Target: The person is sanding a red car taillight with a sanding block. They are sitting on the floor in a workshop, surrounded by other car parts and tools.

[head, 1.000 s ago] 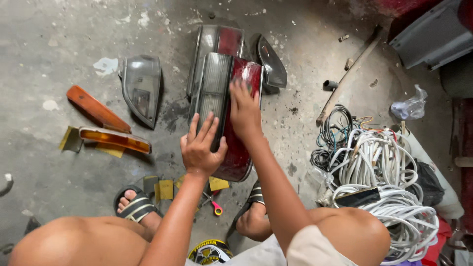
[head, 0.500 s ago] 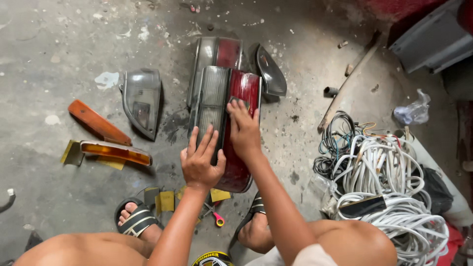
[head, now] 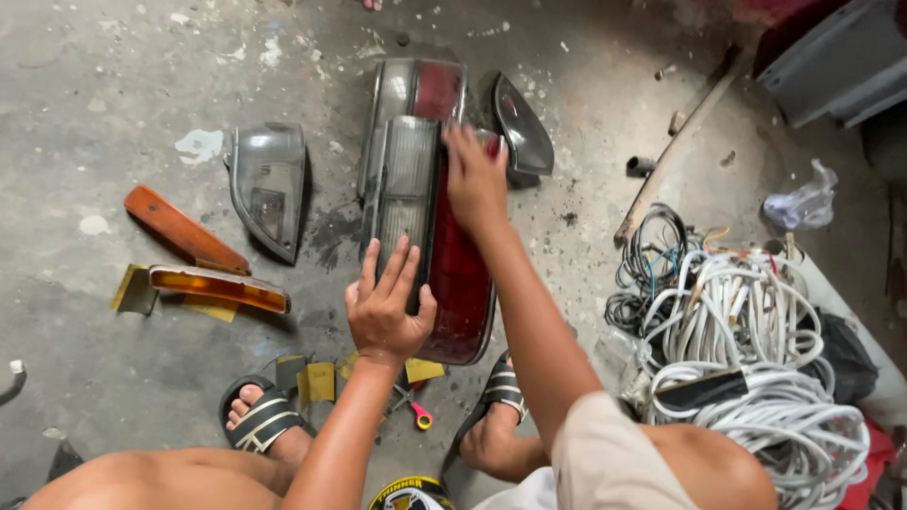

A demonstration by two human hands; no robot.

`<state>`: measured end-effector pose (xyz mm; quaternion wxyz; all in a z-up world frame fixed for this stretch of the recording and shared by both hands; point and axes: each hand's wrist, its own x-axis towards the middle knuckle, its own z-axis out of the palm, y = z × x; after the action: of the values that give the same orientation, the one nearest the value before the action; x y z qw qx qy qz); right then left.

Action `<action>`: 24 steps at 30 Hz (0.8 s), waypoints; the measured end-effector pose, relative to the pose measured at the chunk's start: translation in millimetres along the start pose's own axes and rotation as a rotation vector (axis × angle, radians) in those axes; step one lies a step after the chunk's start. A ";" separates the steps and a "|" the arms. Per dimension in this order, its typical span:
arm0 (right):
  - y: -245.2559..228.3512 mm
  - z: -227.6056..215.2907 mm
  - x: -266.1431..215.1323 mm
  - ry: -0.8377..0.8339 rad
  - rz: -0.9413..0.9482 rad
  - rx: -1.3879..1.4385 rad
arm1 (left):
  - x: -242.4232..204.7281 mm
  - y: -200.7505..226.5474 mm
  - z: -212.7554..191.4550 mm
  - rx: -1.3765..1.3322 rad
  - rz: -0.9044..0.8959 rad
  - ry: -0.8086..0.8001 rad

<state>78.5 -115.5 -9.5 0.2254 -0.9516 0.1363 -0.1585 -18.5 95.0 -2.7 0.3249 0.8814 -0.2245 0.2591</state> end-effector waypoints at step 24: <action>-15.3 -26.2 -44.4 0.012 0.112 0.084 | -0.7 4.3 3.2 0.002 -0.001 -0.040</action>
<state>31.3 -97.7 9.3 0.2728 -0.9313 0.1836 -0.1568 -20.5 90.1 -3.2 0.3197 0.8868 -0.2301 0.2417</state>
